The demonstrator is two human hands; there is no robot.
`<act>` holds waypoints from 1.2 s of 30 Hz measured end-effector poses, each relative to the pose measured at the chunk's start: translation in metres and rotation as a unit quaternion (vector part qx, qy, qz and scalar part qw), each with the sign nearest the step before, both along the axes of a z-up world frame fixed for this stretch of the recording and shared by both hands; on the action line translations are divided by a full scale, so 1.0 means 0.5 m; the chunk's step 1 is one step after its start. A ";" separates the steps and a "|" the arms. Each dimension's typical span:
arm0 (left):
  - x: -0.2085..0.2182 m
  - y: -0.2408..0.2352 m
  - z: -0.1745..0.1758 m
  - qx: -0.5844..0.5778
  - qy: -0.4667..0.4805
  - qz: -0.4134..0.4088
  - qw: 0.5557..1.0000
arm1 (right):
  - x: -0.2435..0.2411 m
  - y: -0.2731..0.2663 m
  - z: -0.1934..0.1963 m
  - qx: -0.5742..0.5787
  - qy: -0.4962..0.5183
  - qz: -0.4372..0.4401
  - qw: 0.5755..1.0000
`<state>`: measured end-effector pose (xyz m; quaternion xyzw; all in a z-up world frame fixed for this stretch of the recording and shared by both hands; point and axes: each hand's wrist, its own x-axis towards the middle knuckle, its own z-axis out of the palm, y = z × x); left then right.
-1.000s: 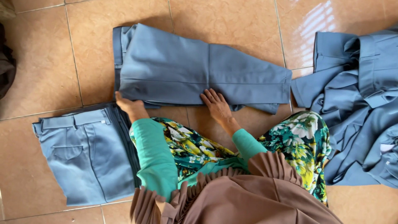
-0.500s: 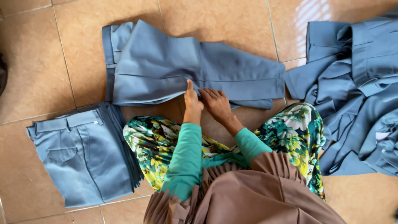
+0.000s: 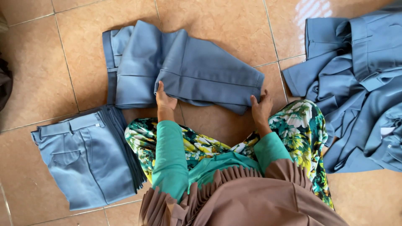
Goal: The person sits on a tiled floor and folds multiple pairs of grey trousers by hand. They smooth each pair, fold the legs, then fold the garment in half and place it on a growing stack to the left.
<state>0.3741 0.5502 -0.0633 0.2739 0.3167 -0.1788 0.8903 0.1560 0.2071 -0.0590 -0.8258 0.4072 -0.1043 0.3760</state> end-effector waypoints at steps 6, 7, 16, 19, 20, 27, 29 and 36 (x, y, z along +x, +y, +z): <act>0.014 -0.003 0.034 -0.009 -0.010 -0.028 1.000 | 0.068 -0.083 -0.126 0.067 0.171 -0.057 0.981; 0.019 0.003 0.037 -0.008 -0.011 -0.029 0.999 | 0.088 -0.084 -0.087 0.068 0.170 -0.057 0.981; 0.020 0.002 0.088 -0.011 -0.002 -0.028 1.000 | 0.198 0.018 0.338 0.338 -0.153 -0.032 0.928; 0.028 0.012 0.087 -0.018 0.022 -0.018 0.999 | 0.137 0.060 0.398 0.397 -0.227 -0.060 0.887; 0.031 0.017 0.083 -0.018 0.025 -0.016 0.999 | 0.104 0.060 0.355 0.446 -0.181 -0.091 0.872; 0.051 0.034 0.062 -0.020 0.027 -0.001 0.999 | -0.047 0.088 -0.047 0.417 0.002 -0.196 0.887; 0.043 0.033 0.083 -0.018 0.023 -0.007 1.000 | -0.016 0.114 0.038 0.405 0.023 -0.198 0.892; 0.047 0.035 0.091 -0.019 0.016 -0.011 1.000 | 0.066 0.101 0.125 0.358 0.019 -0.133 0.924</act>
